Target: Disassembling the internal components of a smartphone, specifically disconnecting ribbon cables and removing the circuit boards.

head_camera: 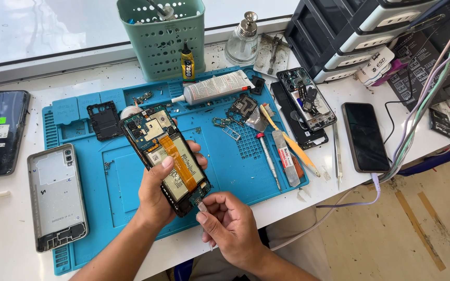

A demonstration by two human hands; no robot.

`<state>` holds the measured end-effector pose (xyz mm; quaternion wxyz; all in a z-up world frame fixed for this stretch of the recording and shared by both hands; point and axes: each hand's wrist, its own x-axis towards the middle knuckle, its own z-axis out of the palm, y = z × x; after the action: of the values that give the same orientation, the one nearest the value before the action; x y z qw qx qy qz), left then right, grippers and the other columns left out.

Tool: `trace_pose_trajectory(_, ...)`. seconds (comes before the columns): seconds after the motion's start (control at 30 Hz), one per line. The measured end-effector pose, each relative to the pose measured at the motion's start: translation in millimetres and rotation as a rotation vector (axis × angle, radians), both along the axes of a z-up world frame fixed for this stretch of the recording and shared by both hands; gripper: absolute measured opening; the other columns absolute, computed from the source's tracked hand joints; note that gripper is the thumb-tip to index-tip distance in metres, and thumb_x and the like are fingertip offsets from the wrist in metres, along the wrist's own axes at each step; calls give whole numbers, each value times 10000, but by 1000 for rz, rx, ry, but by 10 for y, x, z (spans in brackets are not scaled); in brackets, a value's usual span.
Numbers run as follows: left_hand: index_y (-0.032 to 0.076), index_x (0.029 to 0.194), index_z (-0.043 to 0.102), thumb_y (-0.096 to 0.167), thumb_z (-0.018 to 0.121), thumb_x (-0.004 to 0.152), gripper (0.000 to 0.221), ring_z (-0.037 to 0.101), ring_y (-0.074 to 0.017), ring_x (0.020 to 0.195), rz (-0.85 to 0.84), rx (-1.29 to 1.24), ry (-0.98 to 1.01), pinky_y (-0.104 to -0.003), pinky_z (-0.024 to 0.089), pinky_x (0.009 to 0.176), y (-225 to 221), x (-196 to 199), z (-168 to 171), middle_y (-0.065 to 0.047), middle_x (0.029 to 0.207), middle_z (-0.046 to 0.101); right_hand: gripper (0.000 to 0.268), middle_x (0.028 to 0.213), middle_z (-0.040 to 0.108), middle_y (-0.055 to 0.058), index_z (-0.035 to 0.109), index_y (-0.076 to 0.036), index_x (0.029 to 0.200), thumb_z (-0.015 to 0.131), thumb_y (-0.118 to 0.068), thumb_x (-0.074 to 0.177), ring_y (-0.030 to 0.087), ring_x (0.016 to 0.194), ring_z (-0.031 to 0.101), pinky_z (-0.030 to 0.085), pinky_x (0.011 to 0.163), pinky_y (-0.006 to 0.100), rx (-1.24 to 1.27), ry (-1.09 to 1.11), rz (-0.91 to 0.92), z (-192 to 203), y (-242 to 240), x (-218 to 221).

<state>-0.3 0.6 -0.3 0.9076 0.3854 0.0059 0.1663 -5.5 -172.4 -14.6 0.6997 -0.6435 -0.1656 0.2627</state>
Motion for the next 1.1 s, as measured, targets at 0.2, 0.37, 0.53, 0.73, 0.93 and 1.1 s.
trace_pose_trajectory(0.2,47,1366,510,367,659,912,575,691,-287,971,-1,1,-4,-431,578,846,-4,-2,8,-155,1165,670,315,815,679,102,645,2,1086,721,-266,940,160,527,671,546,398,256,10,-1,3,-15,-5,0)
trace_pose_trajectory(0.37,68,1414,482,362,665,918,605,689,-288,974,-17,-21,-7,-431,575,847,3,3,1,-154,1163,670,319,843,681,109,643,6,1091,723,-262,939,164,529,669,546,399,262,25,1,3,-25,-4,1)
trace_pose_trajectory(0.53,84,1457,446,362,657,920,641,684,-284,974,-25,-18,-8,-430,571,849,3,-2,16,-151,1160,666,326,824,682,100,645,2,1084,720,-281,940,156,530,667,544,406,257,24,-7,8,-5,-7,-3)
trace_pose_trajectory(0.73,79,1442,462,361,661,921,625,689,-290,977,-24,-26,-13,-435,572,856,2,-1,3,-156,1163,669,322,840,683,104,649,3,1084,719,-277,941,161,525,658,555,431,255,28,-31,4,-25,-7,0)
trace_pose_trajectory(0.93,95,1491,428,364,652,935,657,689,-294,985,-39,-37,-28,-436,571,857,9,-1,-13,-160,1176,664,302,839,668,99,653,-1,1069,711,-273,952,148,535,617,577,471,248,53,-82,7,-24,-15,6)
trace_pose_trajectory(1.1,87,1467,439,362,689,949,637,697,-298,993,-50,-93,-93,-410,580,849,-28,-15,-36,-172,1179,664,273,824,676,98,651,-6,1050,702,-259,960,148,506,615,560,474,248,53,-109,-8,-19,-15,-2)
